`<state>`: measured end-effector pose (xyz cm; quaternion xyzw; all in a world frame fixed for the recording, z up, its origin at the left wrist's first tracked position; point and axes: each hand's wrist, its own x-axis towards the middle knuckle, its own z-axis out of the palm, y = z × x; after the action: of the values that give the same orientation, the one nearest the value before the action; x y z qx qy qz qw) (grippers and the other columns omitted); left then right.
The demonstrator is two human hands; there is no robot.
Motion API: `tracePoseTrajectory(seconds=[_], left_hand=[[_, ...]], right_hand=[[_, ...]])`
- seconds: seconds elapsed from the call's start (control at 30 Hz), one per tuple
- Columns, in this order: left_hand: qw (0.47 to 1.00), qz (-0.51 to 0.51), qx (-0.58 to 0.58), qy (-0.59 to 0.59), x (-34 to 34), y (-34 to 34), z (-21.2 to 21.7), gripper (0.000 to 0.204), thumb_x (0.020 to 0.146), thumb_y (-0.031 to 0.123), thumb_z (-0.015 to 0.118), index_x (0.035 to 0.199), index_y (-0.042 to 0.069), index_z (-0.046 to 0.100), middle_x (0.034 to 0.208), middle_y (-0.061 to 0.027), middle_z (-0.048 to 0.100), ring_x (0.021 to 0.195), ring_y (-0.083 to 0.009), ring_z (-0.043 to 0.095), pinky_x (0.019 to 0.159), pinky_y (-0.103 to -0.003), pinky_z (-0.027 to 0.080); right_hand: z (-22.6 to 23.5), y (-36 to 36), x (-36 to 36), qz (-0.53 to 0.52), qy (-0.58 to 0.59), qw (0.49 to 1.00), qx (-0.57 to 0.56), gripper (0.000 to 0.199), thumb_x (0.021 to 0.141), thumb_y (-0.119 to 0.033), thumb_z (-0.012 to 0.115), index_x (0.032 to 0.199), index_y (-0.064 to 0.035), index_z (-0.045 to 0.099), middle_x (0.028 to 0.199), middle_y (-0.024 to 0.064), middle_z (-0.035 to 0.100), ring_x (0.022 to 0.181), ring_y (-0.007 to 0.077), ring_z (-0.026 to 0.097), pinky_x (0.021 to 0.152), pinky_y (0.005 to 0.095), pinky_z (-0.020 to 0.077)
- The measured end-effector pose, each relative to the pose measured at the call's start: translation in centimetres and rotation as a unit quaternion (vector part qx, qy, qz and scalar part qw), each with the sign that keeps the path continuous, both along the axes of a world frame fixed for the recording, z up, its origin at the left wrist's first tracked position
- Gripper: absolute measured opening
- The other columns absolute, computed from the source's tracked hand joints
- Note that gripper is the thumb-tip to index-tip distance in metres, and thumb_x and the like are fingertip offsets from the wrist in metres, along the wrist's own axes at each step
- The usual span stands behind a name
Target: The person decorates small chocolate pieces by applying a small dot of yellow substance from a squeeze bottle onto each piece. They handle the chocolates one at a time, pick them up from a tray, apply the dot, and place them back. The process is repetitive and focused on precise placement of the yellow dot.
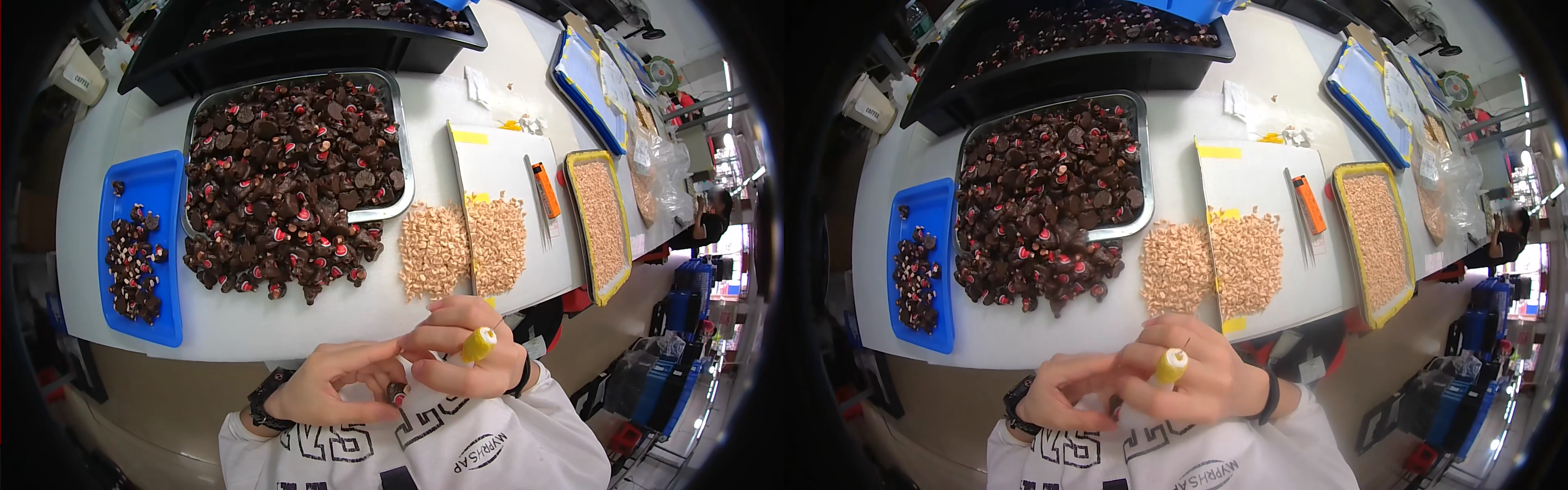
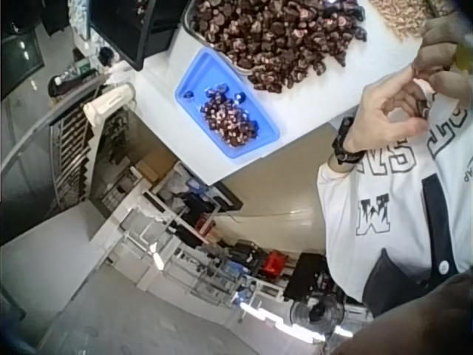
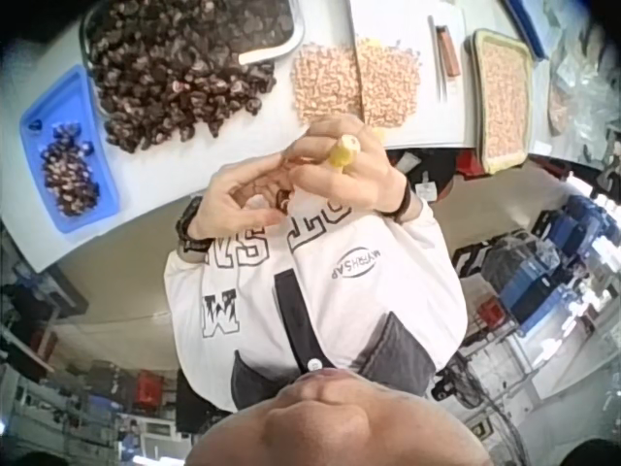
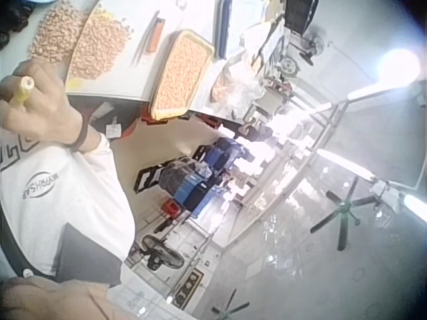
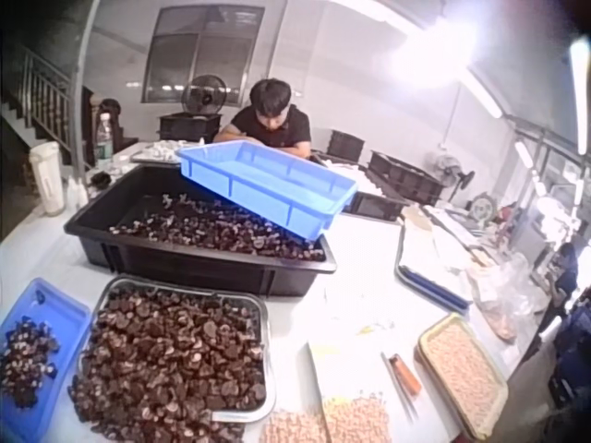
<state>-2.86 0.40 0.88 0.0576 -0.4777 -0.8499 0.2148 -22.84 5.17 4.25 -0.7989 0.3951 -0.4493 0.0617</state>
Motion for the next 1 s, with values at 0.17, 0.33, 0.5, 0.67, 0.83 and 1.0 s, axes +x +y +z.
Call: tracePoseTrajectory(seconds=[0.17, 0.33, 0.5, 0.67, 0.83, 1.0], left_hand=[[0.988, 0.103, -0.098, -0.054, -0.1, -0.1, 0.6, 0.049, 0.072, -0.003, 0.071, 0.116, -0.003, 0.052, 0.1, -0.0155, 0.057, 0.085, -0.0172, 0.061, 0.068, -0.026, 0.052], [0.951, 0.251, -0.173, -0.058, -0.5, 0.4, 0.7, 0.035, 0.069, 0.007, 0.076, 0.095, -0.007, 0.057, 0.091, -0.0159, 0.057, 0.078, -0.0175, 0.057, 0.068, -0.027, 0.047], [0.936, 0.277, -0.207, -0.071, -0.4, 0.6, 0.4, 0.037, 0.068, 0.007, 0.078, 0.098, -0.002, 0.06, 0.092, -0.0125, 0.059, 0.077, -0.0158, 0.061, 0.066, -0.025, 0.05], [0.919, 0.28, -0.261, -0.097, -0.3, 0.6, 0.7, 0.037, 0.066, 0.007, 0.079, 0.097, -0.001, 0.059, 0.091, -0.0118, 0.06, 0.075, -0.016, 0.062, 0.062, -0.025, 0.052], [0.867, 0.325, -0.354, -0.132, -0.4, 1.1, 1.5, 0.037, 0.065, 0.006, 0.079, 0.096, 0.0, 0.059, 0.09, -0.0122, 0.059, 0.074, -0.0174, 0.062, 0.061, -0.026, 0.053], [0.816, 0.381, -0.411, -0.14, -0.3, 1.3, 2.1, 0.037, 0.064, 0.004, 0.079, 0.096, 0.001, 0.059, 0.09, -0.0118, 0.06, 0.072, -0.0184, 0.063, 0.06, -0.025, 0.053]], right_hand=[[0.7, 0.8, -0.3, 0.021, -0.045, 0.997, 0.056, 0.03, 0.062, 0.002, 0.072, 0.083, -0.0105, 0.054, 0.089, 0.008, 0.064, 0.075, 0.0209, 0.055, 0.07, 0.0345, 0.0498], [-0.1, 0.3, -0.1, 0.036, -0.072, 0.996, 0.025, 0.026, 0.063, 0.001, 0.067, 0.085, -0.0055, 0.055, 0.088, 0.0137, 0.063, 0.07, 0.0233, 0.054, 0.064, 0.0346, 0.0503], [0.0, 0.1, 0.1, 0.043, -0.059, 0.997, 0.03, 0.024, 0.063, 0.002, 0.067, 0.082, -0.0053, 0.055, 0.086, 0.013, 0.063, 0.067, 0.0226, 0.054, 0.061, 0.0319, 0.0488], [0.1, 0.2, 0.2, 0.043, -0.062, 0.996, 0.051, 0.019, 0.063, 0.0, 0.069, 0.077, -0.0054, 0.057, 0.088, 0.0134, 0.064, 0.069, 0.0212, 0.054, 0.062, 0.0313, 0.0489], [-0.4, 0.6, 0.5, 0.043, -0.063, 0.995, 0.069, 0.021, 0.061, 0.002, 0.074, 0.074, -0.005, 0.058, 0.099, 0.0128, 0.065, 0.079, 0.0202, 0.054, 0.069, 0.0332, 0.0513], [-0.6, 0.0, 1.3, 0.058, -0.082, 0.994, 0.036, 0.018, 0.066, 0.001, 0.067, 0.08, -0.0007, 0.057, 0.095, 0.0214, 0.063, 0.067, 0.0255, 0.057, 0.059, 0.032, 0.0502]])
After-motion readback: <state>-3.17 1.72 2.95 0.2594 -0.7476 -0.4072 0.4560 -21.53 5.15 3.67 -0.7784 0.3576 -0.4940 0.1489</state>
